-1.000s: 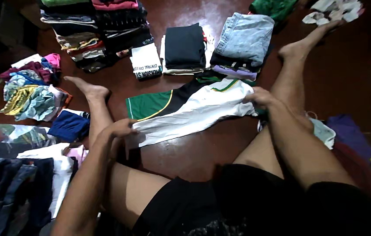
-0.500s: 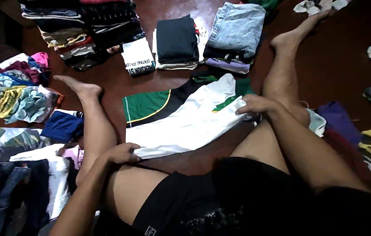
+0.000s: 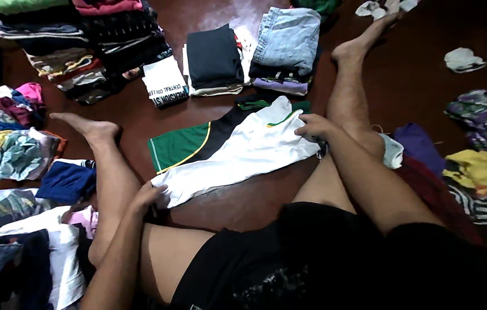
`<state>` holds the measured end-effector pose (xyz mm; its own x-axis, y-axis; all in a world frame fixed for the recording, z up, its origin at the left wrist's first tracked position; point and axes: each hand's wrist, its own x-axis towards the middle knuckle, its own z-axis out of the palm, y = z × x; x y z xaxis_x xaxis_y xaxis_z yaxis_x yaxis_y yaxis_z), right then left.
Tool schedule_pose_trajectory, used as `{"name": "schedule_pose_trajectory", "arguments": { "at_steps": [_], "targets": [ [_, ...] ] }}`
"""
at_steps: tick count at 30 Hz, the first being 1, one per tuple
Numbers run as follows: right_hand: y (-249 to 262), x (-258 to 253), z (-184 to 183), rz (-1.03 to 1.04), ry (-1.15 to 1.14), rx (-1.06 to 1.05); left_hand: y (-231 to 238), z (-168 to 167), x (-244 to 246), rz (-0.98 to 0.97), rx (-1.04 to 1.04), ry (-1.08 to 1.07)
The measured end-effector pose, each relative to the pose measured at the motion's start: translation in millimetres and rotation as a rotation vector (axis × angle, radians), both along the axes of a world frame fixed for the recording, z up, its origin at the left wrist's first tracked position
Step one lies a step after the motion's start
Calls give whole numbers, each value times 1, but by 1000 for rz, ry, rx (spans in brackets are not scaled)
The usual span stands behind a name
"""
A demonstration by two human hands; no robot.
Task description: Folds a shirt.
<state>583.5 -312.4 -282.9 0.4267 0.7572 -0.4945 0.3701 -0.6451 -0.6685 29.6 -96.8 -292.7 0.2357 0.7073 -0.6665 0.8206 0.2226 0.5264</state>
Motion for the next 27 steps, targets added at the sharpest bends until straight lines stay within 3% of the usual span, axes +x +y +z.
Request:
{"name": "schedule_pose_trajectory", "arguments": {
  "at_steps": [6,9,12,13,15,17,20,22,24,27],
  "targets": [
    [-12,4,-5,117,67,-230,-9,-2,-8,45,-90,227],
    [-11,1,-6,156,140,-240,0,-7,-4,111,81,262],
    [-9,-13,-1,53,307,-133,3,-17,-9,186,293,304],
    [-7,-17,4,30,277,-93,-2,-18,-11,195,360,312],
    [-6,-21,6,-64,-5,-30,-20,-9,-7,143,523,343],
    [-9,-27,9,-133,-331,43,-39,14,3,-29,665,401],
    [-8,-36,25,-17,-457,185,-44,24,19,-367,807,347],
    [-4,-41,20,212,-348,147,-46,13,29,-554,676,300],
    [-3,-45,-4,407,-285,-27,-46,-3,29,-670,436,368],
    [0,-47,-20,402,-327,-173,-42,-9,16,-651,224,494]
  ]
}}
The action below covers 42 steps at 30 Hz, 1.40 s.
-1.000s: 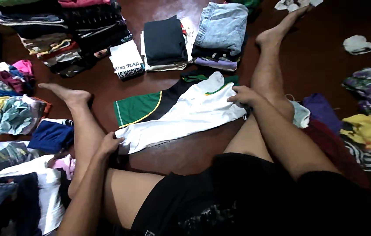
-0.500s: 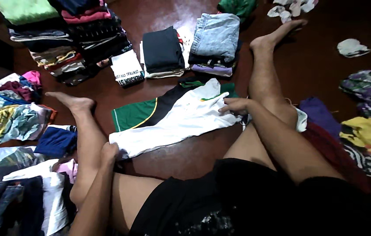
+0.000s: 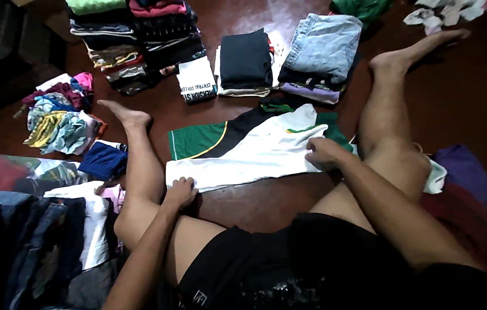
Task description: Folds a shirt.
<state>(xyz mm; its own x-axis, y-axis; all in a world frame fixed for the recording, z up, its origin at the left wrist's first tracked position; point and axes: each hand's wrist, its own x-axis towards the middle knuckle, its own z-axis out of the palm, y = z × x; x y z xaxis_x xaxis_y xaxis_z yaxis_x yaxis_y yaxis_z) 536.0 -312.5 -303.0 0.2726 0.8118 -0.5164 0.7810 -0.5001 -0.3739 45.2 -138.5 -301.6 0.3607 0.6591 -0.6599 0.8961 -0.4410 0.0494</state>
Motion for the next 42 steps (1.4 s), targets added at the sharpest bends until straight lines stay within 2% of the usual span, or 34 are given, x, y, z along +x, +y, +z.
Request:
{"name": "schedule_pose_trajectory", "arguments": {
  "at_steps": [3,6,8,11,14,16,18,20,22,24,27,30,33,35,37,39,41,42],
  "targets": [
    [2,-5,16,70,58,-180,-4,11,-1,38,-76,179],
    [-8,-5,21,196,355,-331,-13,27,10,35,-84,362],
    [-3,0,30,159,358,-136,-5,39,18,70,-36,289],
    [37,-9,41,30,70,249,28,39,29,27,164,-45],
    [85,-28,19,77,-132,295,74,21,46,-43,296,-318],
    [108,-29,-5,121,-222,265,101,14,59,-58,304,-336],
    [122,-25,-12,111,-261,249,119,5,66,-51,283,-267],
    [130,-16,3,56,-241,257,134,3,73,-66,258,-168],
    [135,-1,21,-77,-162,356,149,6,77,-130,243,-126],
    [137,16,42,-175,-103,433,160,16,77,-140,233,-163],
    [137,33,69,-167,-92,478,164,42,74,-106,228,-194],
    [135,46,88,-140,-18,484,170,56,64,-231,266,-196],
    [130,52,93,-44,16,438,182,62,48,-322,298,-204],
    [126,53,93,27,-66,468,182,71,43,-283,289,-232],
    [123,54,94,10,-123,528,179,78,39,-216,285,-268],
    [121,52,93,-93,-159,558,163,85,39,-174,382,-274],
    [118,49,92,-186,-222,578,129,118,64,-84,419,-143],
    [117,46,94,-210,-248,600,111,148,92,-17,303,42]
  ]
}}
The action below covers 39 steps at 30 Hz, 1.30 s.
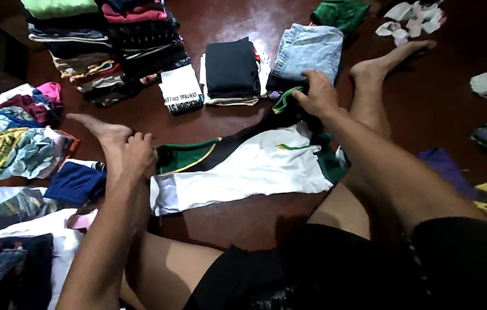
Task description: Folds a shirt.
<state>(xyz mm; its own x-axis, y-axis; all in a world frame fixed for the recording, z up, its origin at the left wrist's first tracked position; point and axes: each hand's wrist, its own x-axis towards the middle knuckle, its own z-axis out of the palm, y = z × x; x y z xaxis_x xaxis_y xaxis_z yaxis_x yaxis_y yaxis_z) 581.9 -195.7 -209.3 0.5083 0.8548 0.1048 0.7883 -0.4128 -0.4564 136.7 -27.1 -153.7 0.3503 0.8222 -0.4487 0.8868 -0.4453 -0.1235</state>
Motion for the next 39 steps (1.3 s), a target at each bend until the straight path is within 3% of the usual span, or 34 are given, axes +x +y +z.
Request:
{"name": "schedule_pose_trajectory", "arguments": {
  "at_steps": [1,2,4,6,8,10,14,16,21,25,29,31,35,39],
  "targets": [
    [-4,-3,2,-2,-20,16,-11,10,16,-20,-47,63],
    [-9,-5,3,25,-35,7,-19,-7,18,-83,3,-68],
    [-27,-4,-1,124,13,-146,-27,-74,19,-235,98,-462],
    [-46,2,-17,171,62,-418,-50,-98,55,-279,-74,-539],
    [-63,2,-34,84,85,-655,-77,-112,105,-278,-225,-564],
    [-76,-2,-50,-10,128,-766,-101,-125,156,-228,-339,-607],
    [-96,0,-86,-39,351,-496,-130,-153,231,-28,-538,-656],
    [-100,2,-78,7,473,-393,-136,-155,248,80,-639,-662],
    [-101,2,-63,97,563,-193,-133,-139,249,188,-813,-732],
    [-82,-9,-69,-15,459,0,-127,-147,239,182,-594,-907],
    [-75,-21,-82,80,203,-56,-129,-155,231,-12,-310,-803],
    [-82,-26,-76,158,133,-49,-129,-158,225,-121,-262,-816],
    [-116,-24,-56,400,164,-159,-137,-159,200,-421,-245,-919],
    [-144,-21,-61,494,196,-471,-163,-160,169,-638,-211,-694]
  ]
}}
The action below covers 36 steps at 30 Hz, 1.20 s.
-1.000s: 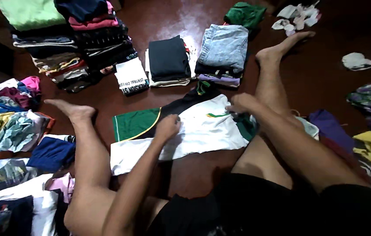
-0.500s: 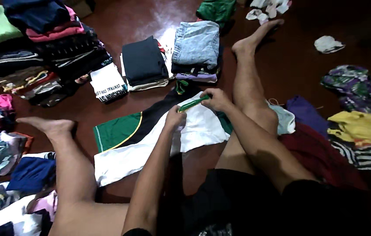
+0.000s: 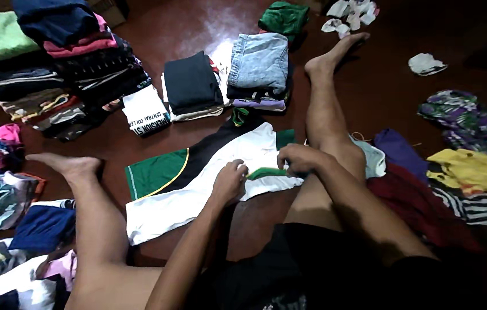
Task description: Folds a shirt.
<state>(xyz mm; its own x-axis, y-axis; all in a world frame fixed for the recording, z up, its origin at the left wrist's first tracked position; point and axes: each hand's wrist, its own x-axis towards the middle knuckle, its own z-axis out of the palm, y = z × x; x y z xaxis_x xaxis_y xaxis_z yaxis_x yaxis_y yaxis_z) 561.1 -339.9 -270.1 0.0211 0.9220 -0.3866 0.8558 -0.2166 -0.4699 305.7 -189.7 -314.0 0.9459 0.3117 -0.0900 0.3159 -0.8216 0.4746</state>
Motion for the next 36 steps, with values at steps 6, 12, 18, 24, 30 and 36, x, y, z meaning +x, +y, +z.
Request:
{"name": "schedule_pose_trajectory", "arguments": {
  "at_steps": [6,12,18,24,30,36],
  "targets": [
    [18,-17,-7,25,87,-135,-48,-30,-27,-149,70,96],
    [65,-20,2,-121,-4,79,5,-19,-39,101,9,-76],
    [165,-12,-5,-23,-260,370,157,-2,-99,603,107,156],
    [199,-22,-39,76,-474,193,202,16,-147,602,145,457],
    [200,9,21,185,-515,-1,242,29,-167,296,210,611],
    [177,38,54,402,-367,254,246,74,-206,202,294,576]
  ]
}}
